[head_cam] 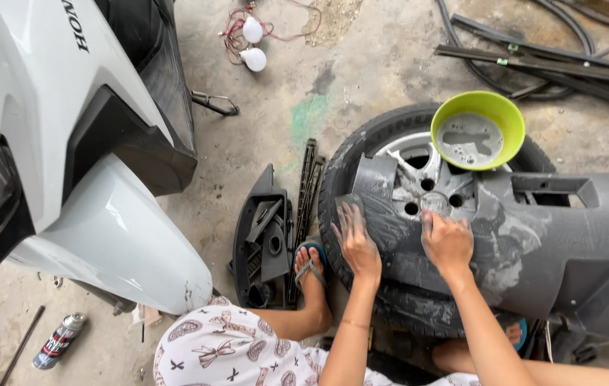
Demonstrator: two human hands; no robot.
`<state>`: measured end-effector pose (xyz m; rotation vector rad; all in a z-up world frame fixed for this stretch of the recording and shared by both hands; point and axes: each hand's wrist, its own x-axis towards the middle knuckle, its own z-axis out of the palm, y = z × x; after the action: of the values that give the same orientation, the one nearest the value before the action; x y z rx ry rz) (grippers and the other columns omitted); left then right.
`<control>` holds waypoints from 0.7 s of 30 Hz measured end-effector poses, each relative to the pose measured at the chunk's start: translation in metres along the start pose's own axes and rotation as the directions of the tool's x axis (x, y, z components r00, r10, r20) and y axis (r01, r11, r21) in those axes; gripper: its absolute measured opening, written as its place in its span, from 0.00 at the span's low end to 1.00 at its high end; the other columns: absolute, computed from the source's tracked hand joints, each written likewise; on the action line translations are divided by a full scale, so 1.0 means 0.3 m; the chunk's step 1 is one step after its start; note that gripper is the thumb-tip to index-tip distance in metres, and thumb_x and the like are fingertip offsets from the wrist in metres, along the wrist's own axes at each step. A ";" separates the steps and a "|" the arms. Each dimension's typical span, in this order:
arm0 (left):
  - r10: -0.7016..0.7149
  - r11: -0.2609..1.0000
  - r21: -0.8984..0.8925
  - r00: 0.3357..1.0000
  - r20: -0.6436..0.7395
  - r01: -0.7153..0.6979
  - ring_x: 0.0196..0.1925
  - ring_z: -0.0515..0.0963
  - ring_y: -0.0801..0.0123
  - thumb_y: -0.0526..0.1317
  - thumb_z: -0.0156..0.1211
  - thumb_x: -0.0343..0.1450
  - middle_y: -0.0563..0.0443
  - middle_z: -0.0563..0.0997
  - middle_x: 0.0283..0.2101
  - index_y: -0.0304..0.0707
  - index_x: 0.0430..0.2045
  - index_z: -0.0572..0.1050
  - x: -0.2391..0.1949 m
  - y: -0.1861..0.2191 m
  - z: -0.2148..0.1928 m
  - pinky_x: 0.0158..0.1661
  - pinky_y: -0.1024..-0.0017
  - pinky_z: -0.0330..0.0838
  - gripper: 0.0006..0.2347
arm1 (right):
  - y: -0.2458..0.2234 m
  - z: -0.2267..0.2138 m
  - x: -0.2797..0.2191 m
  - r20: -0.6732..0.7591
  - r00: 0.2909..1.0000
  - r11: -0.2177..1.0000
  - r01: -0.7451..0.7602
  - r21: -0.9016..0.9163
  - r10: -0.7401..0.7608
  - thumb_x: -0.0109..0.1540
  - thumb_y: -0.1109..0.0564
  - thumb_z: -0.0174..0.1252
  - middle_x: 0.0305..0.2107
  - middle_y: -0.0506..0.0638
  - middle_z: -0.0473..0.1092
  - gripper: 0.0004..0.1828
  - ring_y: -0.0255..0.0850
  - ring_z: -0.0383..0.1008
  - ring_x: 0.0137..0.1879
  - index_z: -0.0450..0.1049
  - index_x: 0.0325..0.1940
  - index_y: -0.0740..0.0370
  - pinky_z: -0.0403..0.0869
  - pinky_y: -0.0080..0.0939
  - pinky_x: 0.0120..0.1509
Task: The person sands a black plastic car part with sandpaper while it rests on a tire. They use both hands to rub the sandpaper over the surface, occasionally dipping it into a green bowl of soapy water to keep it wet.
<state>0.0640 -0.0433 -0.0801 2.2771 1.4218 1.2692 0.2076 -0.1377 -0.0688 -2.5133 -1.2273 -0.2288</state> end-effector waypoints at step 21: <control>-0.008 1.000 0.020 0.984 0.180 0.005 0.71 0.67 0.54 0.27 0.57 0.72 0.39 0.74 0.64 0.37 0.62 0.72 0.020 -0.064 0.099 0.72 0.54 0.50 0.21 | -0.018 -0.032 0.010 0.021 0.999 0.998 -0.036 0.048 0.035 0.73 0.41 0.42 0.23 0.57 0.78 0.24 0.50 0.83 0.37 0.81 0.40 0.52 0.71 0.48 0.56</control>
<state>0.0745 -0.0201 -0.1055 2.3299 1.3826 1.0219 0.2052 -0.1358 -0.0577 -2.4993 -1.1802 -0.1639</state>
